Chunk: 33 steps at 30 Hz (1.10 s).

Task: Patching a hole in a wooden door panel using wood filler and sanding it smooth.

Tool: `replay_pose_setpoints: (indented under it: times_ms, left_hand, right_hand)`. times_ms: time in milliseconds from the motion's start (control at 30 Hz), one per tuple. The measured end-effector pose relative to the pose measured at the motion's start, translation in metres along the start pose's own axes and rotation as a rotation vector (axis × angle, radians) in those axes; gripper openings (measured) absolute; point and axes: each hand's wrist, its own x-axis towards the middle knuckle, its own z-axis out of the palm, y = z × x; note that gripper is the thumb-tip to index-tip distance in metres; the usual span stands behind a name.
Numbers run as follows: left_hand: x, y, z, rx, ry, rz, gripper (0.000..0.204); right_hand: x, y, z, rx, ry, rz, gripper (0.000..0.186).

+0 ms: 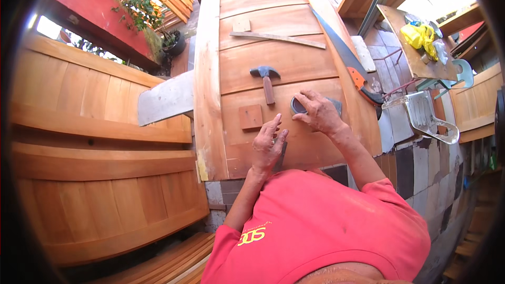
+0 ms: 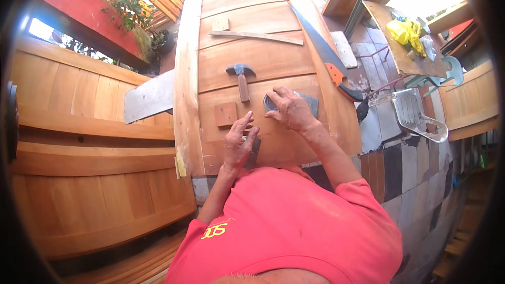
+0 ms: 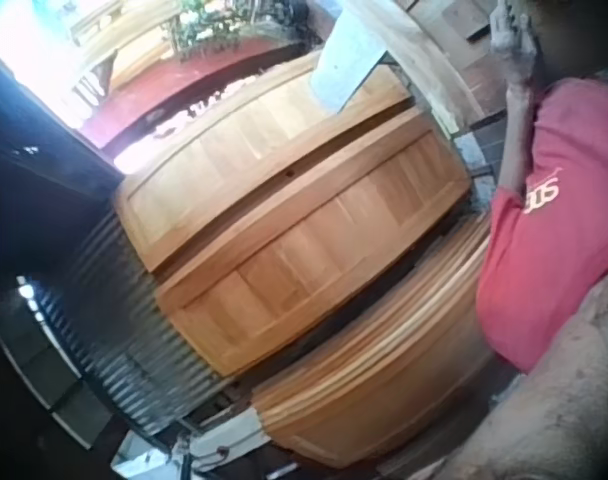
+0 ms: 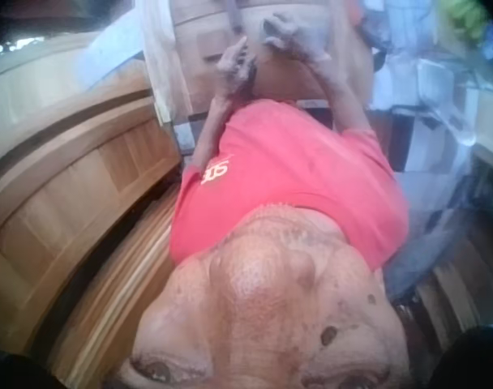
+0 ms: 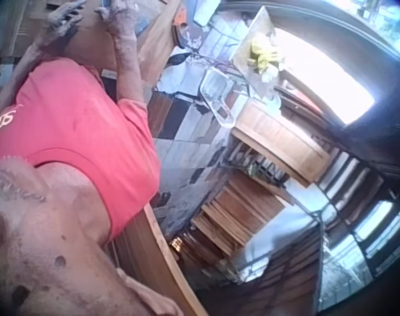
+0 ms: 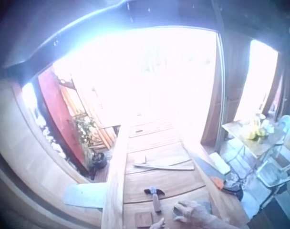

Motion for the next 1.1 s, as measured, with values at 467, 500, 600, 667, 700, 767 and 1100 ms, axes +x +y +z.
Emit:
replay_pose_setpoints:
  times_ms: [467,500,600,667,700,767,1100]
  left_hand:
    - [0.057,-0.049,0.084,-0.185,0.019,0.101,0.078]
    - [0.057,-0.048,0.086,-0.196,-0.007,0.112,0.078]
    - [0.057,-0.044,0.087,-0.153,-0.011,0.064,0.075]
    - [0.055,-0.032,0.081,-0.143,-0.036,0.028,0.073]
    - [0.053,-0.051,0.082,-0.242,-0.012,0.014,0.074]
    - [0.054,-0.035,0.083,-0.15,-0.013,0.027,0.075]
    - [0.054,-0.024,0.08,-0.073,-0.024,0.018,0.078]
  right_hand:
    - [0.022,0.005,-0.012,0.136,-0.108,0.108,0.068]
    - [0.023,0.004,-0.019,0.177,-0.145,0.136,0.066]
    - [0.018,0.013,-0.008,0.185,-0.039,0.099,0.062]
    - [0.016,0.014,-0.011,0.229,0.001,0.087,0.054]
    - [0.017,0.006,-0.011,0.266,0.02,0.071,0.048]
    - [0.009,0.014,-0.003,0.269,0.214,0.025,0.038]
    - [-0.039,0.002,-0.038,0.245,0.639,0.03,0.018]
